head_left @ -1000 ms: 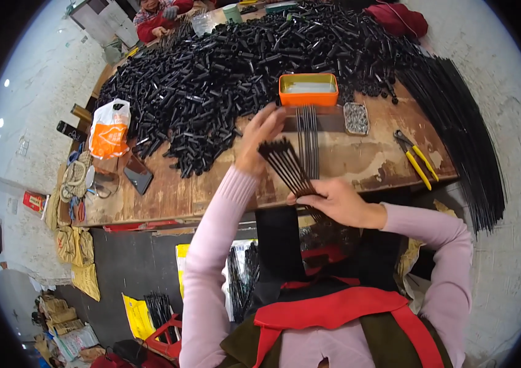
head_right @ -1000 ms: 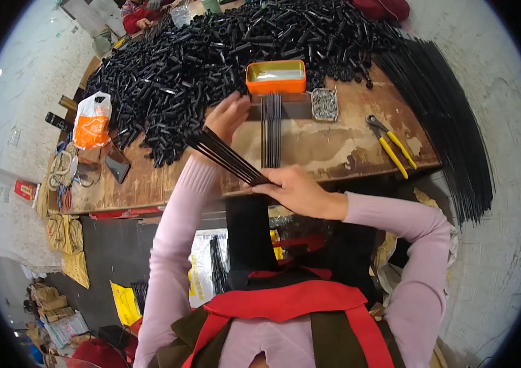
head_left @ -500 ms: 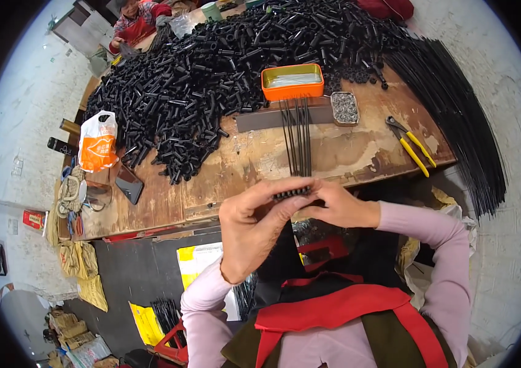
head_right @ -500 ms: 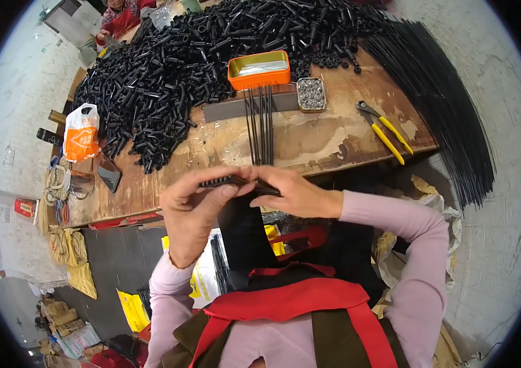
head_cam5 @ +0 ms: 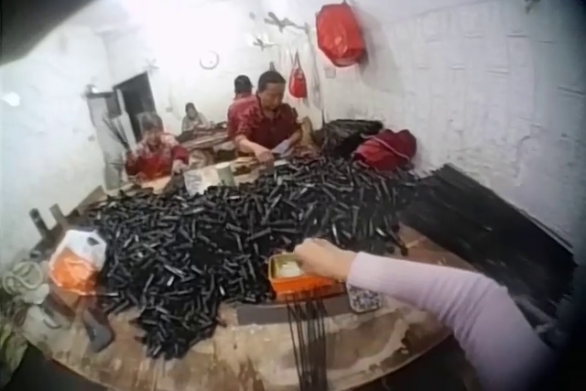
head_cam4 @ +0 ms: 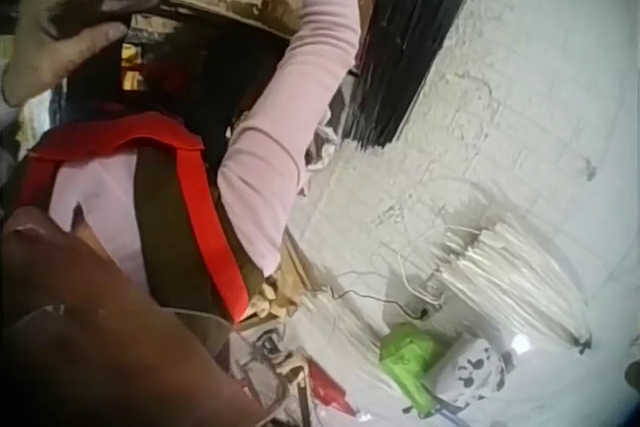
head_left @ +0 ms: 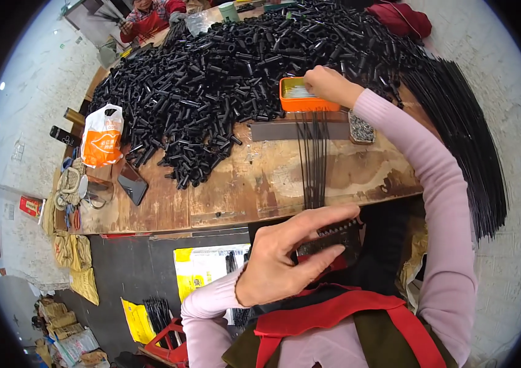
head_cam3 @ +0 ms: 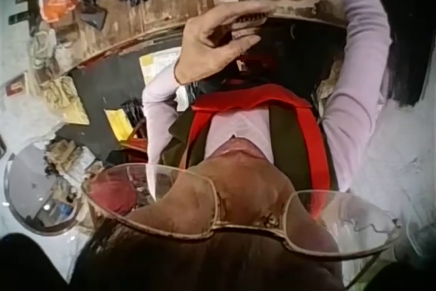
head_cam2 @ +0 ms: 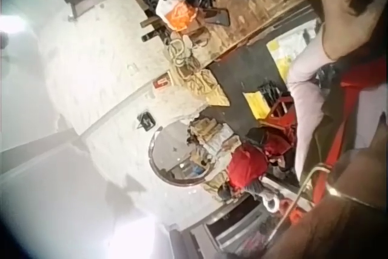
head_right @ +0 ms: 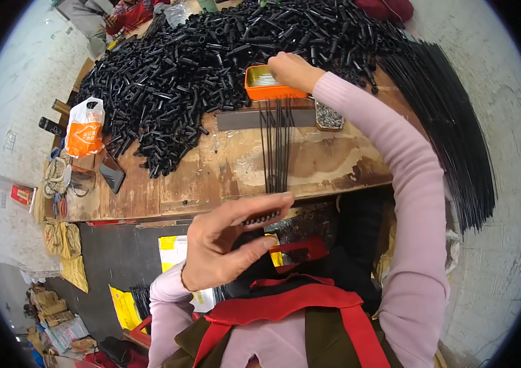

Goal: Trimming and organizing bundles of black bristles at a manufacturing workstation.

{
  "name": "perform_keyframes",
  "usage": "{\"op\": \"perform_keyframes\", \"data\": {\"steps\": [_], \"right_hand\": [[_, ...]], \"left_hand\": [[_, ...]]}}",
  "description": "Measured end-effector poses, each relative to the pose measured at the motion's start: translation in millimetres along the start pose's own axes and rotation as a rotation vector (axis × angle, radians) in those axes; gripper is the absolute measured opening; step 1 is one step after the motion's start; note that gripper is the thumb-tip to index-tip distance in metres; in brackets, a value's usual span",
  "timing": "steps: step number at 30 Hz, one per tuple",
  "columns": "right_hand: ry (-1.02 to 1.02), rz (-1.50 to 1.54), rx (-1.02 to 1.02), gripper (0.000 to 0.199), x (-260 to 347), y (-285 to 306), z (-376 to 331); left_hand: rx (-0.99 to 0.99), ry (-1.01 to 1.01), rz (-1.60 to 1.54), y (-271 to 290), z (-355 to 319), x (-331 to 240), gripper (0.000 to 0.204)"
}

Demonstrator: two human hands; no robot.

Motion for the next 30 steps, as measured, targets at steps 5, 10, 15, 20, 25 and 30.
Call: {"op": "perform_keyframes", "data": {"steps": [5, 10, 15, 20, 25, 30], "right_hand": [[-0.025, 0.145, 0.053, 0.016, 5.3, 6.6, 8.6], [-0.016, 0.218, -0.005, 0.016, 11.9, 32.3, 11.7], [0.036, 0.082, -0.057, 0.019, 14.1, -7.1, 20.0], [-0.158, 0.399, 0.185, 0.023, -6.6, 23.6, 8.2], [0.027, 0.410, -0.134, 0.021, 20.9, 72.0, -21.0], [-0.015, 0.687, -0.184, 0.022, 136.8, 150.9, -140.0]], "left_hand": [[-0.118, -0.077, -0.142, 5.5, -3.2, 4.4, 0.050], [-0.152, -0.138, -0.070, 4.1, -1.1, 2.1, 0.044], [-0.268, -0.106, -0.085, 6.6, 0.9, 5.1, 0.040], [-0.231, -0.183, -0.055, -2.6, 3.5, 7.2, 0.045], [-0.284, -0.159, -0.193, 2.4, 3.7, 4.1, 0.044], [-0.287, -0.063, -0.037, 18.0, -0.4, 9.4, 0.035]]}}
Point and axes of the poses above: each hand's wrist, its own z-axis towards the middle knuckle, its own y-axis out of the back of the hand, x = y × z, the point moved 3 cm from there along z, towards the middle knuckle, and after that the axes turned 4 degrees about x, right-handed, at the moved point
